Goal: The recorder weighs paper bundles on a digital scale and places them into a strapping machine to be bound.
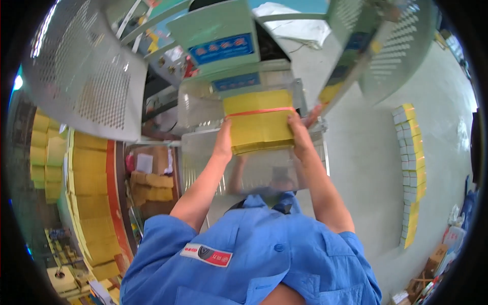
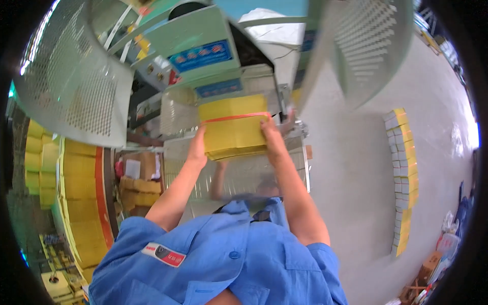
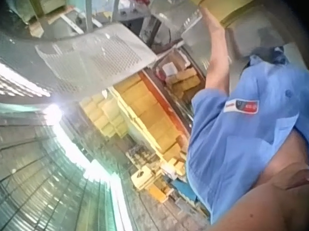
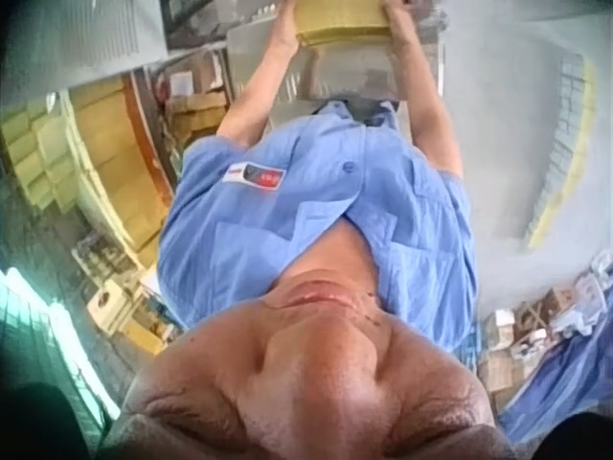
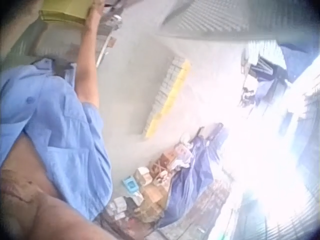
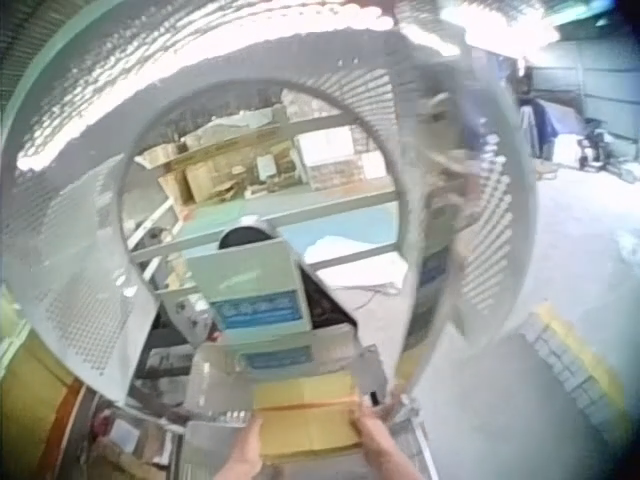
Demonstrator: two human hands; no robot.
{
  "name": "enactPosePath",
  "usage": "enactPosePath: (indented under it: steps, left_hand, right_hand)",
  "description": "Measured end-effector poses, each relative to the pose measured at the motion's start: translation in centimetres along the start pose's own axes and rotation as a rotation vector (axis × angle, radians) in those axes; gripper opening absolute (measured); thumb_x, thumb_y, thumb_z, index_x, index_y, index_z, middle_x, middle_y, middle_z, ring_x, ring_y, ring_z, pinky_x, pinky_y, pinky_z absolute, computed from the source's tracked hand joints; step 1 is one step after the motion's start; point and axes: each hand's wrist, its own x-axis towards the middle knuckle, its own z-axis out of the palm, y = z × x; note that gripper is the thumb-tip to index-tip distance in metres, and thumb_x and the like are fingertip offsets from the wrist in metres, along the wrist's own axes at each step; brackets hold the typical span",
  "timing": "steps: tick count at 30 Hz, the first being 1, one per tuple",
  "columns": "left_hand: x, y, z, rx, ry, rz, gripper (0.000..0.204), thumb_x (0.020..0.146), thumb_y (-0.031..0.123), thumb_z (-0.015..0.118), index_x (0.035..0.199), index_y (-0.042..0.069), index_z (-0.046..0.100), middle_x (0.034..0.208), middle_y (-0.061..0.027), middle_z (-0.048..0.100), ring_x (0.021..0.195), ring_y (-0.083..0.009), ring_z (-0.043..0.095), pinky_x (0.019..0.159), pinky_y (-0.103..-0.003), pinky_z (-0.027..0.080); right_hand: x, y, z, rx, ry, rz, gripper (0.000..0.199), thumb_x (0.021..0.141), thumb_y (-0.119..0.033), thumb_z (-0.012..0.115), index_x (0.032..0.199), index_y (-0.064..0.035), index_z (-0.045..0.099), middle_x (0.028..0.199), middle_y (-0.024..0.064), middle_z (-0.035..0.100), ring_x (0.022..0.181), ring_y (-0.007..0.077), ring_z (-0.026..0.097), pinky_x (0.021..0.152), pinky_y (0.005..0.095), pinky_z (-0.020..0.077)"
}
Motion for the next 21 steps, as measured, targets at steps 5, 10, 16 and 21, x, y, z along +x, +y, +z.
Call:
enactPosePath:
  steps: [5,10,16,21]
  left_hand:
    - [-6.8,0.7,-7.5,0.598,0.011,0.115,0.043,0.099,0.036,0.046,0.126,0.004,0.056,0.12,-0.0127,0.061,0.107,-0.0245,0.058,0.09,-0.035,0.046]
    - [-11.5,4.6,-11.7,1.318,-0.012,0.0,0.028,0.095,0.029,0.055,0.101,0.003,0.064,0.097,-0.0179,0.063,0.082,-0.0302,0.064,0.068,-0.038,0.052]
    - [-11.9,3.8,-12.9,0.432,0.046,0.079,0.019,0.091,0.01,0.062,0.107,0.001,0.057,0.1,-0.0057,0.061,0.096,-0.0142,0.059,0.086,-0.029,0.048]
    - [-11.9,3.5,-13.6,0.308,-0.018,-0.047,0.014,0.093,0.009,0.061,0.105,0.002,0.057,0.098,-0.0032,0.06,0.092,-0.0105,0.056,0.084,-0.026,0.045]
  right_hand:
    - [-6.9,4.6,3.5,-0.18,0.1,-0.069,0.058,0.096,-0.032,0.053,0.146,-0.0074,0.038,0.14,0.0106,0.049,0.128,0.0205,0.047,0.106,0.0321,0.0356]
    - [-12.5,5.7,6.8,-0.88,0.324,-0.215,0.039,0.095,-0.027,0.055,0.125,-0.0018,0.058,0.101,0.0159,0.068,0.097,0.0185,0.064,0.086,0.0346,0.0488]
    - [-11.7,5.4,6.2,-0.18,0.371,-0.119,0.019,0.093,-0.015,0.059,0.106,-0.0003,0.062,0.094,0.0045,0.066,0.082,0.0116,0.062,0.073,0.0248,0.0496]
    - [-11.1,7.1,6.3,0.034,0.344,-0.045,0.015,0.093,-0.013,0.059,0.104,-0.0021,0.061,0.095,0.0048,0.065,0.085,0.0105,0.061,0.075,0.0247,0.0506]
